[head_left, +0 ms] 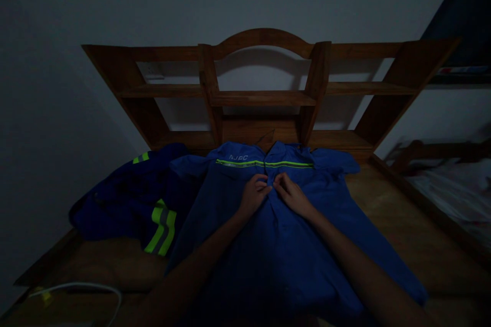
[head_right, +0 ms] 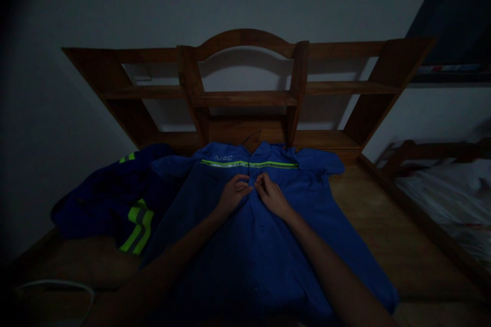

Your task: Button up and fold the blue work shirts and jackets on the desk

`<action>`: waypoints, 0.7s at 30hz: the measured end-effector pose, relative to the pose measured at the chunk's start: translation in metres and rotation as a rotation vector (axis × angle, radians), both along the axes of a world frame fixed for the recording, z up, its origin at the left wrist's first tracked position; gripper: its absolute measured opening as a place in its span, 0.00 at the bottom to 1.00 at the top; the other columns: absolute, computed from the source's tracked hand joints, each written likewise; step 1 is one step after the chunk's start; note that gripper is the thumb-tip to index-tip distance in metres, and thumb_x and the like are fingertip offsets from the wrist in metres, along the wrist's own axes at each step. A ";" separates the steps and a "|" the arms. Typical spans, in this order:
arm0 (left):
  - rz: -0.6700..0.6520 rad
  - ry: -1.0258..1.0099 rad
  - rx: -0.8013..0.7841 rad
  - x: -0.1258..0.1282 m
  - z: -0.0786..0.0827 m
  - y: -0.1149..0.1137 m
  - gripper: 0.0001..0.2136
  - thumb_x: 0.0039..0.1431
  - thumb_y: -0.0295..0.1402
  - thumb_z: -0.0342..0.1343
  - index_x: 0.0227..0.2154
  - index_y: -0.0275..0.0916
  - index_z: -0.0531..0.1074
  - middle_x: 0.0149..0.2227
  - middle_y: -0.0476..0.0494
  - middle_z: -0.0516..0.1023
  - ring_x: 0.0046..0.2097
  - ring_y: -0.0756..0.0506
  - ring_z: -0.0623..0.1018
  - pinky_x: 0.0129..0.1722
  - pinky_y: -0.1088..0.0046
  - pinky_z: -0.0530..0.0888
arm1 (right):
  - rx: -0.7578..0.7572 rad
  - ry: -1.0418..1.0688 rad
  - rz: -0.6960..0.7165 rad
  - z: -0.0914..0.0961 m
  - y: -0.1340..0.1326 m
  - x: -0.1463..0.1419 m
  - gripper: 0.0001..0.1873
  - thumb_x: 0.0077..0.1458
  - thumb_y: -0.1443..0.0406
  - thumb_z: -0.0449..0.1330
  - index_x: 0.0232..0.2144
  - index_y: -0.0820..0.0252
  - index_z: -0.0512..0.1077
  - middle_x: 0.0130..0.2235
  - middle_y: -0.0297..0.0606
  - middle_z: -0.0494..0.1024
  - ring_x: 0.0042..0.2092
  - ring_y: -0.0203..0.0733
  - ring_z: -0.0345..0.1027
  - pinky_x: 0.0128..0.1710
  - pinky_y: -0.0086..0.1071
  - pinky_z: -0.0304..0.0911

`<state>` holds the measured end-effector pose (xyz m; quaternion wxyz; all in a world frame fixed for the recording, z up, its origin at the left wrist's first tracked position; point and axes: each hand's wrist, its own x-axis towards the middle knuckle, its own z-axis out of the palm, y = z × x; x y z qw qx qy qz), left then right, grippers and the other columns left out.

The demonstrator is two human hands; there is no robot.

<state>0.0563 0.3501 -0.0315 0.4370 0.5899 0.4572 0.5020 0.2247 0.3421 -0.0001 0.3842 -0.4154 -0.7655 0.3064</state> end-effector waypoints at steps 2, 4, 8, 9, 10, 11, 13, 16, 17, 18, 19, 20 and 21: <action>-0.006 -0.004 -0.004 0.000 0.001 0.000 0.16 0.47 0.31 0.62 0.41 0.38 0.68 0.28 0.47 0.76 0.33 0.47 0.78 0.35 0.74 0.73 | -0.019 0.009 0.006 0.000 0.001 0.001 0.09 0.61 0.59 0.48 0.38 0.57 0.62 0.32 0.32 0.68 0.33 0.35 0.64 0.34 0.28 0.57; -0.014 -0.022 -0.015 0.001 0.001 0.000 0.17 0.46 0.31 0.63 0.40 0.38 0.68 0.29 0.47 0.76 0.34 0.47 0.78 0.36 0.73 0.73 | -0.046 0.047 0.011 -0.003 0.004 0.002 0.09 0.60 0.58 0.50 0.37 0.57 0.63 0.31 0.32 0.68 0.32 0.35 0.64 0.33 0.28 0.58; -0.028 -0.057 -0.042 0.003 0.002 -0.001 0.19 0.43 0.32 0.65 0.39 0.37 0.68 0.30 0.45 0.77 0.34 0.46 0.78 0.37 0.71 0.74 | -0.275 0.253 0.070 -0.015 0.017 0.003 0.13 0.53 0.55 0.56 0.33 0.59 0.63 0.26 0.30 0.67 0.25 0.33 0.62 0.26 0.27 0.58; -0.028 -0.059 -0.049 0.003 0.002 -0.001 0.20 0.42 0.33 0.66 0.39 0.37 0.68 0.30 0.45 0.77 0.34 0.46 0.78 0.37 0.71 0.74 | -0.349 0.304 0.089 -0.018 0.020 0.003 0.14 0.51 0.55 0.58 0.32 0.59 0.63 0.24 0.29 0.66 0.22 0.33 0.61 0.24 0.27 0.57; -0.025 -0.060 -0.054 0.004 0.002 -0.001 0.20 0.41 0.33 0.67 0.39 0.37 0.68 0.31 0.44 0.77 0.35 0.46 0.78 0.37 0.71 0.74 | -0.407 0.343 0.099 -0.020 0.022 0.004 0.15 0.49 0.55 0.60 0.31 0.60 0.64 0.22 0.28 0.66 0.21 0.33 0.60 0.23 0.27 0.57; -0.018 -0.059 -0.057 0.005 0.002 -0.001 0.21 0.41 0.34 0.67 0.39 0.36 0.68 0.31 0.44 0.77 0.35 0.45 0.78 0.36 0.71 0.74 | -0.446 0.369 0.102 -0.021 0.024 0.004 0.15 0.47 0.56 0.61 0.31 0.60 0.65 0.21 0.28 0.66 0.20 0.32 0.59 0.22 0.27 0.56; -0.003 -0.056 -0.059 0.005 0.003 -0.002 0.21 0.40 0.34 0.68 0.38 0.36 0.68 0.30 0.44 0.77 0.34 0.45 0.78 0.35 0.72 0.74 | -0.479 0.399 0.091 -0.020 0.024 0.005 0.15 0.45 0.57 0.63 0.30 0.62 0.67 0.20 0.29 0.67 0.20 0.32 0.60 0.22 0.26 0.56; 0.000 -0.068 -0.065 0.005 0.006 -0.003 0.21 0.39 0.34 0.68 0.37 0.36 0.68 0.28 0.45 0.76 0.33 0.46 0.78 0.33 0.73 0.73 | -0.509 0.431 0.066 -0.015 0.021 0.006 0.13 0.44 0.60 0.64 0.30 0.63 0.70 0.21 0.30 0.69 0.21 0.32 0.61 0.23 0.26 0.57; -0.008 -0.082 -0.072 0.005 0.007 -0.003 0.21 0.39 0.33 0.68 0.37 0.36 0.68 0.27 0.46 0.76 0.32 0.46 0.78 0.32 0.74 0.73 | -0.519 0.437 0.055 -0.013 0.020 0.006 0.13 0.43 0.60 0.64 0.30 0.64 0.71 0.21 0.31 0.70 0.21 0.32 0.61 0.23 0.26 0.58; -0.018 -0.098 -0.085 0.005 0.008 -0.003 0.21 0.38 0.32 0.68 0.37 0.36 0.68 0.27 0.46 0.76 0.32 0.46 0.78 0.32 0.74 0.73 | -0.525 0.442 0.039 -0.012 0.019 0.006 0.13 0.43 0.60 0.65 0.29 0.64 0.71 0.21 0.31 0.70 0.22 0.31 0.62 0.24 0.26 0.58; -0.030 -0.115 -0.103 0.005 0.008 -0.003 0.21 0.38 0.31 0.67 0.36 0.36 0.68 0.27 0.46 0.76 0.32 0.46 0.78 0.32 0.74 0.73 | -0.528 0.443 0.023 -0.011 0.018 0.006 0.13 0.42 0.60 0.65 0.29 0.64 0.72 0.22 0.32 0.70 0.22 0.31 0.62 0.24 0.26 0.58; -0.040 -0.129 -0.124 0.005 0.009 -0.003 0.21 0.37 0.30 0.67 0.37 0.35 0.68 0.27 0.46 0.77 0.31 0.46 0.78 0.32 0.74 0.72 | -0.530 0.442 0.011 -0.010 0.018 0.006 0.13 0.42 0.61 0.66 0.29 0.64 0.72 0.22 0.32 0.70 0.22 0.31 0.62 0.24 0.26 0.58; -0.046 -0.139 -0.144 0.005 0.009 -0.003 0.22 0.36 0.30 0.67 0.37 0.35 0.67 0.28 0.45 0.77 0.31 0.46 0.78 0.32 0.74 0.72 | -0.532 0.439 0.001 -0.011 0.018 0.006 0.13 0.41 0.61 0.66 0.28 0.65 0.73 0.21 0.32 0.70 0.22 0.31 0.61 0.24 0.26 0.57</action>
